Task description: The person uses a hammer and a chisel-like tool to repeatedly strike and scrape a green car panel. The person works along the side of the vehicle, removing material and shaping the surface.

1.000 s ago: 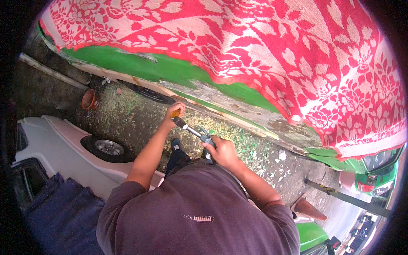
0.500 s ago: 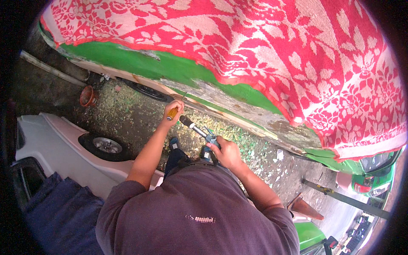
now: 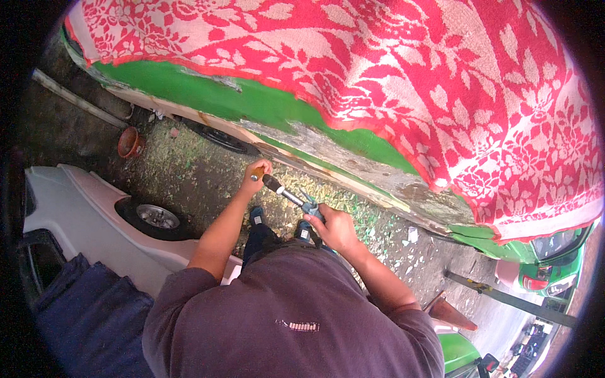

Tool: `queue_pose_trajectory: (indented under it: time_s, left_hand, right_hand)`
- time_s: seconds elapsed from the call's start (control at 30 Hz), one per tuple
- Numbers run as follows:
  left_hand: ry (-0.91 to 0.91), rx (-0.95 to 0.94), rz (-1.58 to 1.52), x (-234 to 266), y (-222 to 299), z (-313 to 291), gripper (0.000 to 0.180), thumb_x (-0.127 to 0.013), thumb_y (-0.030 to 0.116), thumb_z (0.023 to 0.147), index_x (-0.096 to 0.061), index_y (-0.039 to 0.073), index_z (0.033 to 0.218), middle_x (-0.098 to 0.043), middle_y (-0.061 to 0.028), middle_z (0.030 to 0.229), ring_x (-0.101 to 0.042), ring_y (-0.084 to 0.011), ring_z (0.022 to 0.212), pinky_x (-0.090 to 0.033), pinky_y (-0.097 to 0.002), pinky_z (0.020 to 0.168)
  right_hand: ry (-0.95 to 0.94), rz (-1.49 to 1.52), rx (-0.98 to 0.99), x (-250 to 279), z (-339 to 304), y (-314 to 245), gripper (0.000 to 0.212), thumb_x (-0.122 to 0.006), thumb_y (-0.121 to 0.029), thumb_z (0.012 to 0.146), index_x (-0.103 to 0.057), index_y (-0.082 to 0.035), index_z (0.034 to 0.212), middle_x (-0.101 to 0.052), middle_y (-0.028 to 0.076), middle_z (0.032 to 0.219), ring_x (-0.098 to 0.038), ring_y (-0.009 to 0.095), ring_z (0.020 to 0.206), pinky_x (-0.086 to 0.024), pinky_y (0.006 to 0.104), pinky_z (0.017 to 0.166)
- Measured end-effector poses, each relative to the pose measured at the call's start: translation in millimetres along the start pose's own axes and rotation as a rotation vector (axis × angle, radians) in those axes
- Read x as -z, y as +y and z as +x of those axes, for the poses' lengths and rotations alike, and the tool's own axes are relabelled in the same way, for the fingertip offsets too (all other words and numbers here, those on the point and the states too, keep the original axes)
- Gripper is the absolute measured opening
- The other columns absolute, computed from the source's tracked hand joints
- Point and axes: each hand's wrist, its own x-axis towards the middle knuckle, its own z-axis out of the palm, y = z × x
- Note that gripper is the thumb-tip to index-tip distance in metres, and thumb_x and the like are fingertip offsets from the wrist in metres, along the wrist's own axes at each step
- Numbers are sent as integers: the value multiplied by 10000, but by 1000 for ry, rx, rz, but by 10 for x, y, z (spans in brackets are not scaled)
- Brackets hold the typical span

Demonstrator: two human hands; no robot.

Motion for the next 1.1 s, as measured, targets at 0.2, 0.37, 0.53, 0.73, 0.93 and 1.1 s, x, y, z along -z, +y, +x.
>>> queue_pose_trajectory:
  time_s: [0.2, 0.37, 0.53, 0.73, 0.93, 1.1]
  left_hand:
    - [-15, -146, 105, -128, 422, 218, 279, -520, -177, 767, -365, 55, 774, -483, -64, 829, -470, -127, 696, -464, -259, 633]
    - [12, -89, 20, -162, 450, 258, 263, -571, -116, 836, -387, 50, 749, -489, -61, 841, -494, -123, 705, -493, -273, 663]
    - [-9, -65, 27, -128, 425, 295, 269, -572, -111, 847, -385, 50, 741, -498, -64, 854, -496, -116, 688, -500, -272, 638]
    - [-22, -67, 81, -144, 414, 344, 268, -574, -97, 844, -377, 59, 754, -504, -60, 842, -498, -102, 696, -483, -259, 624]
    - [-56, -77, -71, -95, 198, 306, 227, -566, -86, 836, -403, 59, 774, -509, -46, 827, -510, -103, 716, -479, -263, 646]
    - [-40, -65, 14, -158, 378, 310, 232, -558, -110, 802, -415, 69, 769, -473, -31, 819, -490, -118, 763, -467, -265, 663]
  right_hand:
    - [-12, 16, -53, 21, 24, 12, 429, -659, -416, 898, -551, -9, 818, -536, 203, 596, -546, 410, 566, -425, 462, 541]
    - [-15, 5, -32, -8, 29, 30, 425, -653, -418, 901, -549, -14, 820, -541, 201, 607, -546, 410, 571, -424, 460, 543]
    - [-21, -21, -15, -27, 50, 17, 409, -653, -412, 900, -554, -23, 824, -554, 200, 626, -558, 416, 582, -428, 468, 546]
    - [53, -96, 228, -59, 185, -225, 415, -598, -446, 923, -569, -36, 867, -604, 181, 620, -621, 389, 590, -485, 462, 536]
    - [-4, -296, 96, -289, 472, 26, 410, -586, -442, 931, -577, -38, 861, -615, 174, 610, -632, 386, 577, -494, 460, 521]
    - [-19, -147, 14, -117, 163, -74, 401, -608, -421, 924, -566, -30, 843, -617, 202, 642, -631, 414, 630, -492, 495, 567]
